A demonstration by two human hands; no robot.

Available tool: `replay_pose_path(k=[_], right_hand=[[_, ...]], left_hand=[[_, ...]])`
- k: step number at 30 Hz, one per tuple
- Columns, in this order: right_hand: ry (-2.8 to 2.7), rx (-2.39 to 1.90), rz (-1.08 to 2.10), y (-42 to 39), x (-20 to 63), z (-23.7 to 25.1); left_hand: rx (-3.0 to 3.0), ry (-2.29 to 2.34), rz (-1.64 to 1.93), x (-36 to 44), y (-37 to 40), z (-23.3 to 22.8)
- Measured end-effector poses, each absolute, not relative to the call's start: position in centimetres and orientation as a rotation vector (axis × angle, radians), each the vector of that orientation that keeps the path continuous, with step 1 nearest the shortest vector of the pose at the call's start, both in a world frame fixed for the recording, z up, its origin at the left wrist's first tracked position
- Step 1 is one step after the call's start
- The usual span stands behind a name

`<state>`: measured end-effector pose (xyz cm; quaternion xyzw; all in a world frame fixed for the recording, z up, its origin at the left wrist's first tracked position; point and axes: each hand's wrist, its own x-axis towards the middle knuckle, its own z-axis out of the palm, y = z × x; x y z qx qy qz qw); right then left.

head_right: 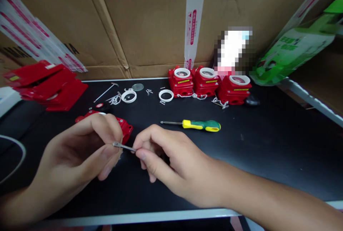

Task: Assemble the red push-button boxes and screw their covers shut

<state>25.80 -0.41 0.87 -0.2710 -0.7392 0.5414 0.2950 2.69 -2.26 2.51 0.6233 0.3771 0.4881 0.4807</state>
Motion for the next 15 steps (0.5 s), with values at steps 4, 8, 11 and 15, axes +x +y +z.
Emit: replay_pose_path(k=[4,8,11,15], right_hand=[[-1.995,-0.714,1.407,-0.46,25.81,0.84],[-2.008,-0.709,1.333,-0.28,25.9,0.99],[-2.01,-0.707,1.187,0.08,26.0,1.06],[-2.116,-0.748,0.811,0.39,26.26,0.72]], left_hand=[[1.54,0.933,1.193,2.71,-2.26,2.81],[1.511,0.955,1.189,2.81,-2.19,2.8],[1.461,0.978,1.179,2.79,-2.12,2.66],[1.459,1.015,1.139,2.75,-2.06,2.77]])
